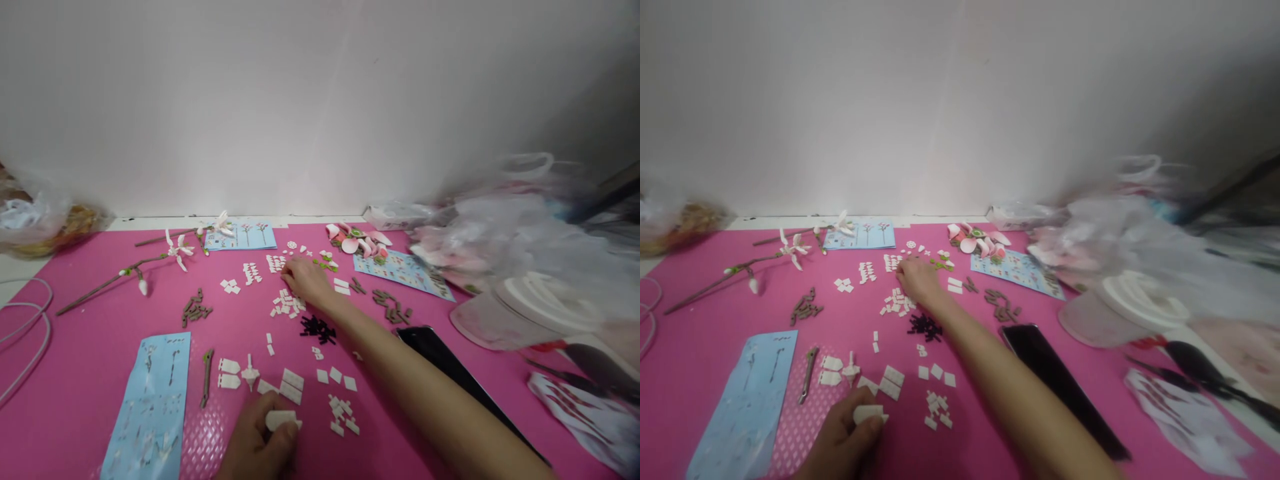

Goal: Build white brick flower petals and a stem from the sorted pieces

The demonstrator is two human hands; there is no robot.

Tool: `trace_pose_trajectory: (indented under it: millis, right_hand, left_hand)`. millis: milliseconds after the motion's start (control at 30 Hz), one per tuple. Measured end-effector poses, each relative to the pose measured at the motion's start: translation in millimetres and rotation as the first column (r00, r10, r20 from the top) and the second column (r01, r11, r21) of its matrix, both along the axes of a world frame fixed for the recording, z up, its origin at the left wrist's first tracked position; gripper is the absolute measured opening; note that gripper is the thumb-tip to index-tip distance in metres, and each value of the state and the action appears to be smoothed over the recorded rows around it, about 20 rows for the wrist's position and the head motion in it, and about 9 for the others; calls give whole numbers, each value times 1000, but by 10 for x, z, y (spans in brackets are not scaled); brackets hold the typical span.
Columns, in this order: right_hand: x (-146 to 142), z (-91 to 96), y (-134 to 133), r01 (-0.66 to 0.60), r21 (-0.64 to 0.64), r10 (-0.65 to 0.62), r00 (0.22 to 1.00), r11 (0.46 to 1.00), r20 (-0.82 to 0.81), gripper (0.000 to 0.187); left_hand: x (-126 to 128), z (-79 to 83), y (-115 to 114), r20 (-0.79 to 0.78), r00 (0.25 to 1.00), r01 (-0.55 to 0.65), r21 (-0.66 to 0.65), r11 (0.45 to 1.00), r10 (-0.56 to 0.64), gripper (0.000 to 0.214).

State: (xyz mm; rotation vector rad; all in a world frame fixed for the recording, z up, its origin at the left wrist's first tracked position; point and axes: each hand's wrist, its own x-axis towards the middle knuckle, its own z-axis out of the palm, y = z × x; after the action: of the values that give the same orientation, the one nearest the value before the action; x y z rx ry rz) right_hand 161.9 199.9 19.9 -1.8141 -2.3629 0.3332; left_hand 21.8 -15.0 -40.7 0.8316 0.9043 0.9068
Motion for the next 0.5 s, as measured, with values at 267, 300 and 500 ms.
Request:
trace_pose_trajectory:
  millis: [267, 300, 500]
  right_hand:
    - [138, 88, -363, -43, 41, 53, 948, 998, -315, 10]
    - [160, 97, -484, -59, 43, 70, 930, 997, -362, 13]
    - [275, 58, -1282, -205, -10, 157, 781, 979, -604, 11]
  left_hand:
    - [-6, 6, -8, -6, 1000, -25, -6, 1000, 25, 48]
    - [-5, 9, -7, -9, 1000, -21, -9, 1000, 21, 49]
    - [18, 20, -6, -13, 1000, -19, -43, 999, 18, 60]
